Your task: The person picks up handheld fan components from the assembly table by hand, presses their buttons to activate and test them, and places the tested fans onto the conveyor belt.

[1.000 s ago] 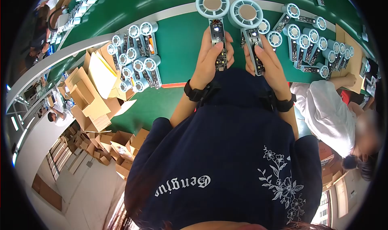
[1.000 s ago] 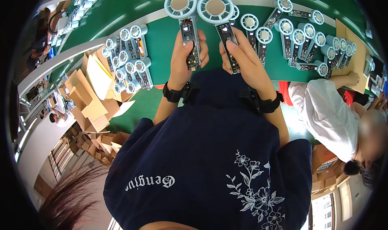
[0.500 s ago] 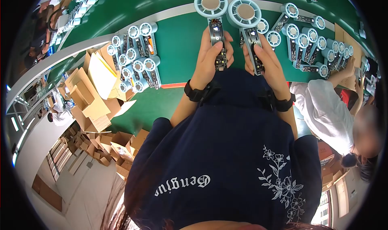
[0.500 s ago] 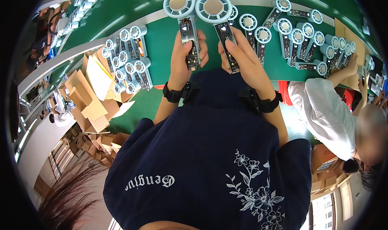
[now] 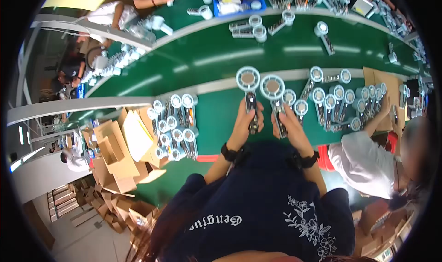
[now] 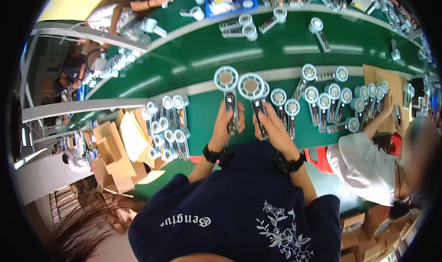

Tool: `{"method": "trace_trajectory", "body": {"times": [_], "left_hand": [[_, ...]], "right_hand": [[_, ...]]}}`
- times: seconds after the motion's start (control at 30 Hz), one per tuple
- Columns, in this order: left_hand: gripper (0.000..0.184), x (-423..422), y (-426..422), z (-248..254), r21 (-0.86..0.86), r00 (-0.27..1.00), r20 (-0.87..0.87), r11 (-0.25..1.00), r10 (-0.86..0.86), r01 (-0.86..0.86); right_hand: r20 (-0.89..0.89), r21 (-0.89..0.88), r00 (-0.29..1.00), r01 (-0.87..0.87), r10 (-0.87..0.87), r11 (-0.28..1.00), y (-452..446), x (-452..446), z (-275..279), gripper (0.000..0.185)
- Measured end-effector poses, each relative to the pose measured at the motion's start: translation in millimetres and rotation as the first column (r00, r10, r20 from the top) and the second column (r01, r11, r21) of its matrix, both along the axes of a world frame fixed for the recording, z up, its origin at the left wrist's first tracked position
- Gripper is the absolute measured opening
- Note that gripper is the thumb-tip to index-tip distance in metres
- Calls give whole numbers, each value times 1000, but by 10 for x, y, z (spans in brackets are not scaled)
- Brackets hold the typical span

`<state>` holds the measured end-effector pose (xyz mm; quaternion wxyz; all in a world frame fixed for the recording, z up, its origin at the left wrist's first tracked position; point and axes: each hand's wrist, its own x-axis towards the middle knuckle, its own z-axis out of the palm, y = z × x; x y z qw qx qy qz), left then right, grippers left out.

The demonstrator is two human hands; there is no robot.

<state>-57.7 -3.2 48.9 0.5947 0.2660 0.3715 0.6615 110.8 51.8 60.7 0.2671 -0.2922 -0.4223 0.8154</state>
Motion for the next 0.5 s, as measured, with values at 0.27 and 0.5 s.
{"method": "trace_trajectory", "body": {"times": [0.27,0.5], "left_hand": [[32,2,-46,-13,-48,997,-65,998,-41,38],[32,65,-131,3,-14,995,-42,996,-92,92]], "right_hand": [[-35,-48,999,1,-2,999,-30,30,19,42],[-47,-16,999,-3,2,1000,-126,98,44,43]]}}
